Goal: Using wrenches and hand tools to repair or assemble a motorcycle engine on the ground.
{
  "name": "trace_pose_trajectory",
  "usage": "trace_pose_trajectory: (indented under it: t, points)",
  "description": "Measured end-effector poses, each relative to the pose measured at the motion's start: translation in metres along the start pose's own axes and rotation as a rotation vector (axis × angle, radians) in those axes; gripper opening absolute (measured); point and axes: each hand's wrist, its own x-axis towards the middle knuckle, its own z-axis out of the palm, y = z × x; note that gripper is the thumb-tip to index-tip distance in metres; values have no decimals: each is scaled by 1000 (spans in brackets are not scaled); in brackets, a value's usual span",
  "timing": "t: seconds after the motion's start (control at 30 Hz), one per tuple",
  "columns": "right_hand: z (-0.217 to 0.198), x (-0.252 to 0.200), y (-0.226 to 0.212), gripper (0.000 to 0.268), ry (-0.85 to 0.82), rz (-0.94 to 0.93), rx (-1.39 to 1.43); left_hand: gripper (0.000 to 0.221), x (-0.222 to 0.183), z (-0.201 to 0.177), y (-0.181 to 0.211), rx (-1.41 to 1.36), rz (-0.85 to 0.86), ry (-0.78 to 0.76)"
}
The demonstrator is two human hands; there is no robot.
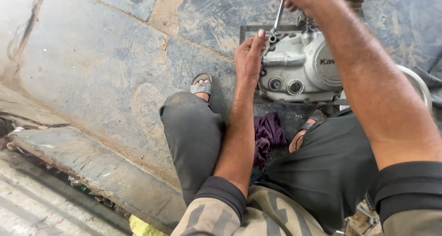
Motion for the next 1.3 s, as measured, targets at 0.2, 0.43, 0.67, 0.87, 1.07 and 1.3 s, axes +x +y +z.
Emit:
trace_pose_trajectory:
  t: [0.2,0.43,0.67,0.87,1.07,1.3]
  points:
    - [23,-33,-48,27,-87,-62,-204,25,-7,-5,10,-116,-16,-98]
    - [56,-30,-60,36,-75,-324,-479,26,-10,-4,19,42,-32,-99]
    - [68,-22,-60,43,-84,-387,-749,18,-14,-4,30,29,-20,-133]
    - [82,-17,-51,29,-280,-336,-722,20,-13,0,48,353,-161,-98]
    - [63,19,-9,22,-272,-61,-534,20,-14,2,50,368,-197,-91]
    - [26,36,67,19,119,183,193,26,-13,-4,45,233,-90,-148]
